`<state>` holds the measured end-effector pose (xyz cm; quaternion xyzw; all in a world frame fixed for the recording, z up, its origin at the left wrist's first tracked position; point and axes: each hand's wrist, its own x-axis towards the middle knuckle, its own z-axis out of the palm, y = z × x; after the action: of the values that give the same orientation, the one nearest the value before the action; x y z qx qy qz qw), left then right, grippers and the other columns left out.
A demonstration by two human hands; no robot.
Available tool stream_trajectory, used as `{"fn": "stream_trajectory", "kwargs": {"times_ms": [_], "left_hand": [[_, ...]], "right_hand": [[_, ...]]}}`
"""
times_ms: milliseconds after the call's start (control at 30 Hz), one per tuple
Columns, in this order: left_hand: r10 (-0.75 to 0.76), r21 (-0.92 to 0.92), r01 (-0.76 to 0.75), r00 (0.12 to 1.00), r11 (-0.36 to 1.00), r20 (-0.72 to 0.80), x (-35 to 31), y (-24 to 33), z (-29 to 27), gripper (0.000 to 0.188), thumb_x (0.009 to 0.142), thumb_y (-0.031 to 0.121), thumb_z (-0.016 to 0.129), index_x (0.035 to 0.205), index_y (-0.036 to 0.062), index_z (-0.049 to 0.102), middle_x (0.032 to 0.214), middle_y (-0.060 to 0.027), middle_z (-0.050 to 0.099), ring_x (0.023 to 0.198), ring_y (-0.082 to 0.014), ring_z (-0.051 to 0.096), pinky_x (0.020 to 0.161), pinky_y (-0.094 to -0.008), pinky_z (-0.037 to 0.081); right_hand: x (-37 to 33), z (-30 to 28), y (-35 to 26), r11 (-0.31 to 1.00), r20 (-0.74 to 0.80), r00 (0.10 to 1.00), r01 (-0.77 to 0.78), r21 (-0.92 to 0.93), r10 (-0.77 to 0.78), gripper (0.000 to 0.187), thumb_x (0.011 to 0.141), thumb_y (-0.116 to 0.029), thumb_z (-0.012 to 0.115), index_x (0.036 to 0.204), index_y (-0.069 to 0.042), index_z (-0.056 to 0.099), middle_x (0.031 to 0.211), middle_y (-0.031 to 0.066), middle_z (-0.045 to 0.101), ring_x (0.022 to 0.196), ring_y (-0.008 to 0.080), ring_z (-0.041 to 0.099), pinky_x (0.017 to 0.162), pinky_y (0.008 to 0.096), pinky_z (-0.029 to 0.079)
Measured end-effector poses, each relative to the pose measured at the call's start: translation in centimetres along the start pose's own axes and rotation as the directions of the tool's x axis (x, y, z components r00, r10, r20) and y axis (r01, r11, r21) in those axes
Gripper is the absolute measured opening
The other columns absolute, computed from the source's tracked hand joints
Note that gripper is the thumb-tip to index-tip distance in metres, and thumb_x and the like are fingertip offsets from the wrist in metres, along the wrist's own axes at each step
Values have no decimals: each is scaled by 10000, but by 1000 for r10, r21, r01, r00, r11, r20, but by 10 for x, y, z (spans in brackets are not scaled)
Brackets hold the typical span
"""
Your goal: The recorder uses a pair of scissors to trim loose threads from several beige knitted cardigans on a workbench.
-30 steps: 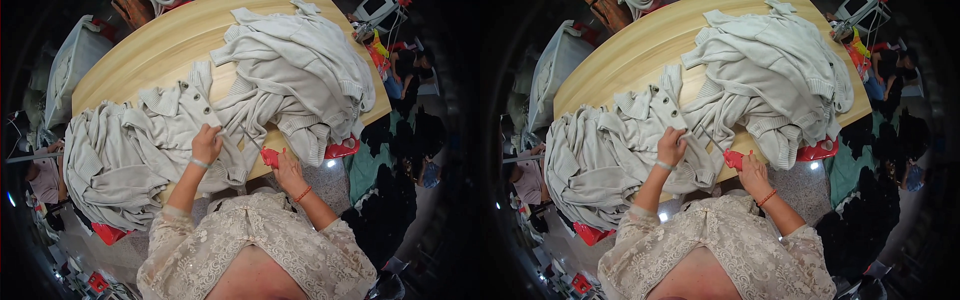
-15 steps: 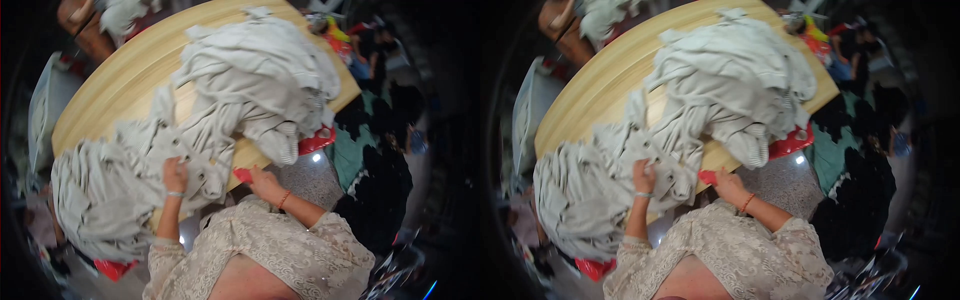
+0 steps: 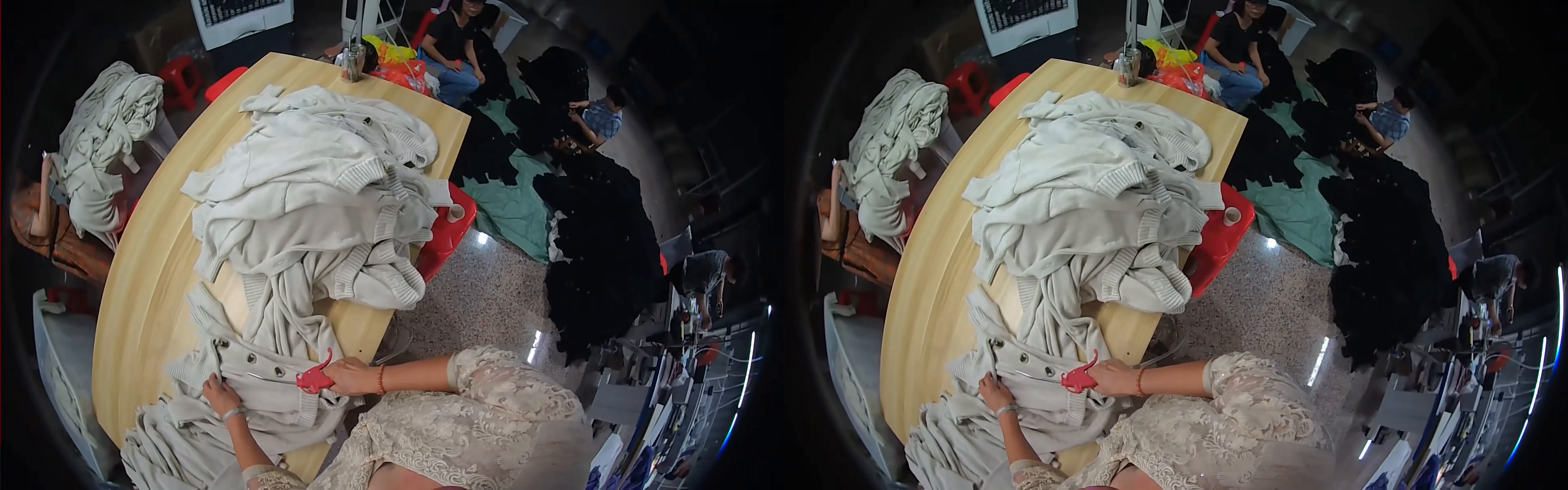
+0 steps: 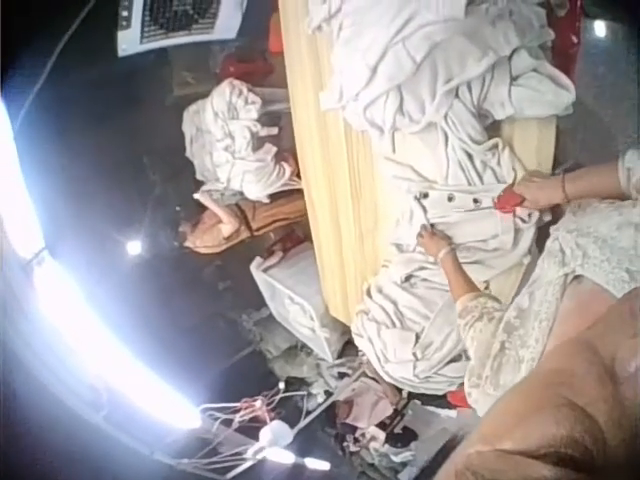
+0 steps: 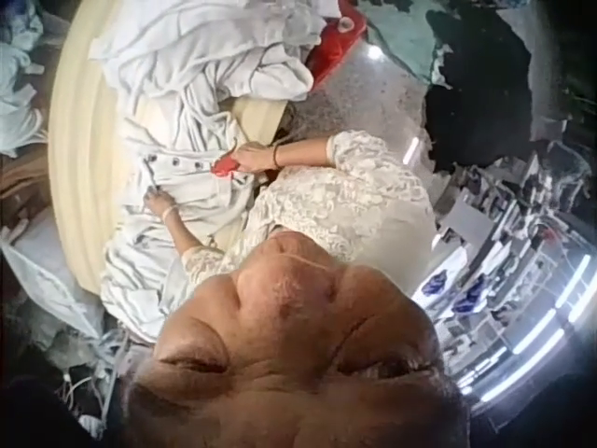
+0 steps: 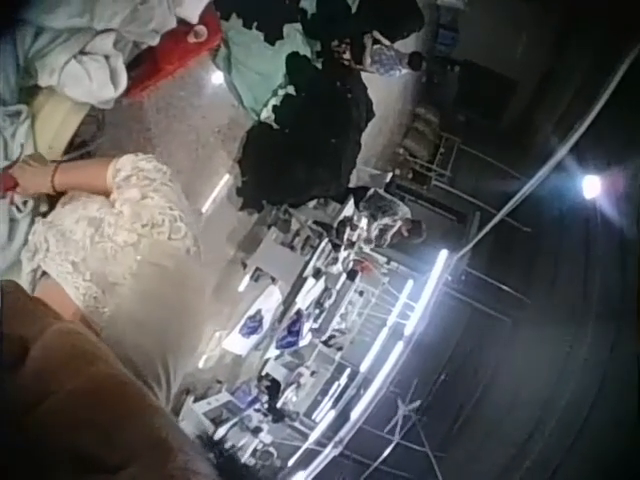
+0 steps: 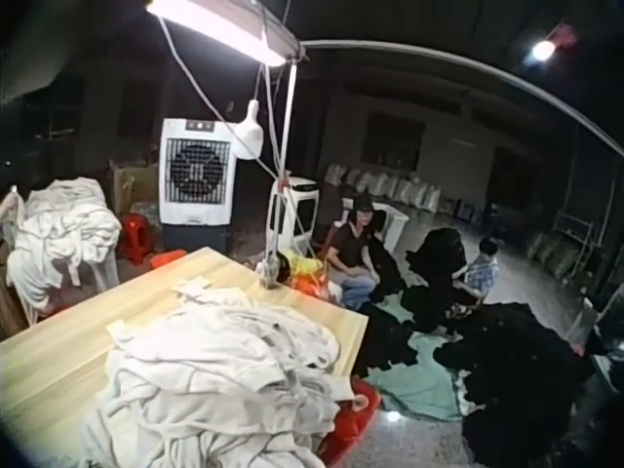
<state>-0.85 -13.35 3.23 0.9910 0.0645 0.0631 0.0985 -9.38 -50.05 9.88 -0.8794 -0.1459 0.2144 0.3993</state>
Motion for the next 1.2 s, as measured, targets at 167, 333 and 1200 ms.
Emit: {"fn": "stream_trajectory", "kwargs": {"times_ms": [167,333,1200], "left_hand": [[11,28,-12,1000,1000,19,32,-32,-6,359,795,4,536,1151,39,572,1066,-177,571,1015,-370,533,903,-446,429],[116,-101,-130,984,986,-132,101,-77,-18,301,837,-7,489,1122,4,587,1003,-187,595,960,-361,560,879,-432,438],[352,-227,-336,936,914,30,67,53,34,598,825,86,600,1382,15,394,1491,-250,266,1357,-420,292,1112,-459,259]], "right_hand": [[29,26,-6,998,-6,999,-42,56,42,349,807,-330,649,826,13,590,840,222,646,821,385,645,725,476,503],[45,40,-10,996,3,998,-59,72,58,331,773,-312,664,831,8,607,851,215,650,856,362,648,757,453,507],[52,36,-12,957,138,981,-168,235,138,223,757,-203,617,784,12,561,754,220,628,785,379,642,692,457,497]]}}
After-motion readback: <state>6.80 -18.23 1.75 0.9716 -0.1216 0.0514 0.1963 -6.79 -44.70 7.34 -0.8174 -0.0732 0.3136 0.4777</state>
